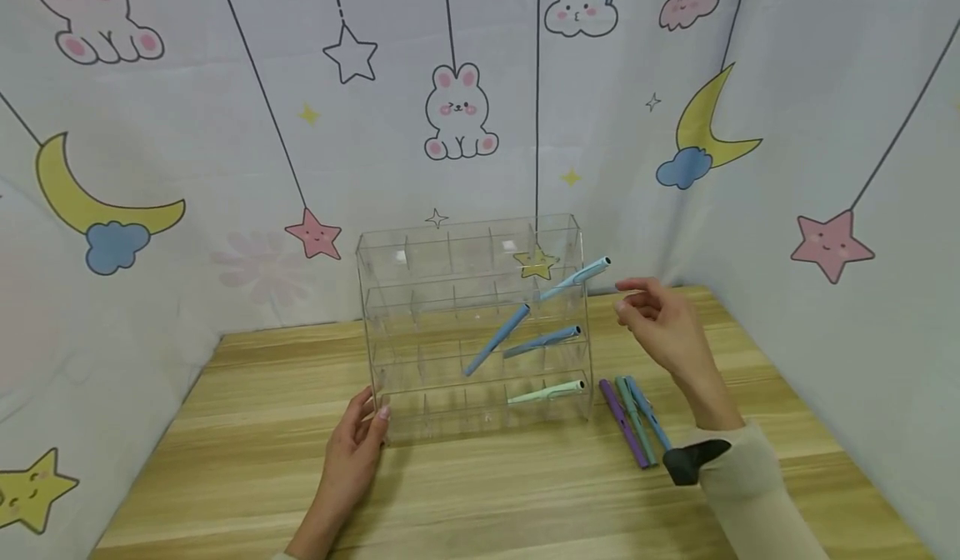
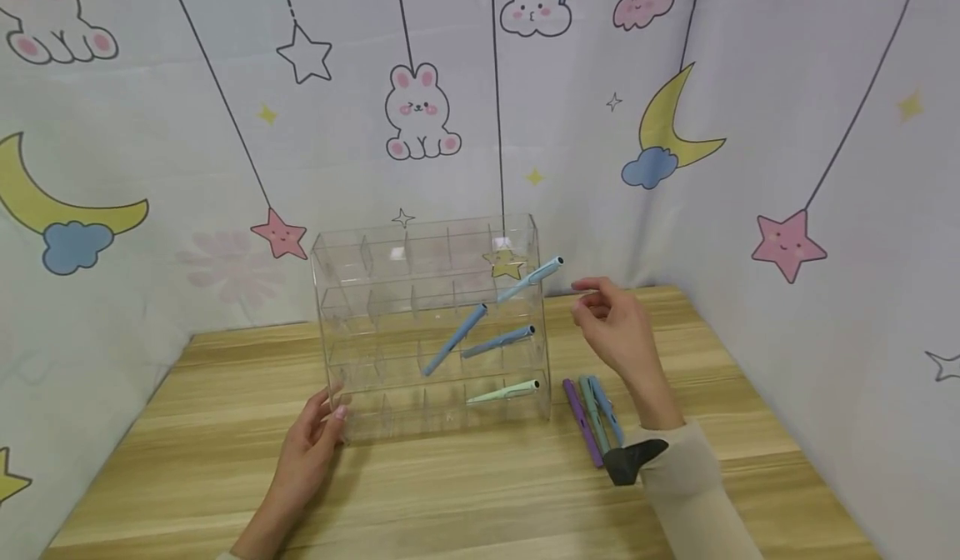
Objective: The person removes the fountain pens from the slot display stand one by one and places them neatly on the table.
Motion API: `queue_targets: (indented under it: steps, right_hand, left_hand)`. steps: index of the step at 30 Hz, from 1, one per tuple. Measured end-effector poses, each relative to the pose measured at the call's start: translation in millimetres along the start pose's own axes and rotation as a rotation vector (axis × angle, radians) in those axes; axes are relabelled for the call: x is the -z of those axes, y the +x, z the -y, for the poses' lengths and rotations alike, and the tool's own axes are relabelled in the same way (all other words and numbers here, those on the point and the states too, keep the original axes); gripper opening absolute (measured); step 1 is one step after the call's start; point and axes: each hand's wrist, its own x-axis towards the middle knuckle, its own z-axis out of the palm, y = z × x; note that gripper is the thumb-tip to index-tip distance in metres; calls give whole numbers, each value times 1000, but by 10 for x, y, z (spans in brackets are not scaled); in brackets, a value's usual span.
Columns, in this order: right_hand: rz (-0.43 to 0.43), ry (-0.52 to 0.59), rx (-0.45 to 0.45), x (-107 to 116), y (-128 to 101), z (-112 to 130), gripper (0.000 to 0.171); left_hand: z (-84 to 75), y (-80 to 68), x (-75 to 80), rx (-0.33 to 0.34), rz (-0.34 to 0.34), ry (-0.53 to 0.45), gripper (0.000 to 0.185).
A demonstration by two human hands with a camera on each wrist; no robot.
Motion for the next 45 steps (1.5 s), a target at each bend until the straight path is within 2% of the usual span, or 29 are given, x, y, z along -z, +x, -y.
queue_targets:
  steps: [6, 11, 16, 23, 29, 35, 42, 45]
  right_hand:
    - [-80, 76, 47, -37, 81, 173, 37]
    - [-147, 151, 87, -102, 182, 224, 35]
    - [-181, 227, 76, -175, 254, 315, 33]
    - [-221, 209, 80, -185, 225, 629, 29]
    - [-261, 200, 96, -204, 234, 621, 25]
    - [-315, 301, 142, -184, 239, 621, 25]
    - [-414, 436, 183, -148, 355, 362, 29]
    - [-438, 467, 191, -97, 352, 397, 30]
  left_hand:
    - [11, 1, -1, 2, 0, 5, 57]
    - [9, 2, 2, 6, -1, 3, 57]
    - [9, 8, 8, -3, 6, 5, 58]
    - [9, 12, 6, -12, 4, 18, 57]
    - [13, 10, 5, -8, 8, 16, 57]
    - [3, 5, 11, -10, 15, 10, 57]
    - [2, 3, 10, -12, 12, 11, 56]
    - [13, 7, 3, -16, 4, 8, 54]
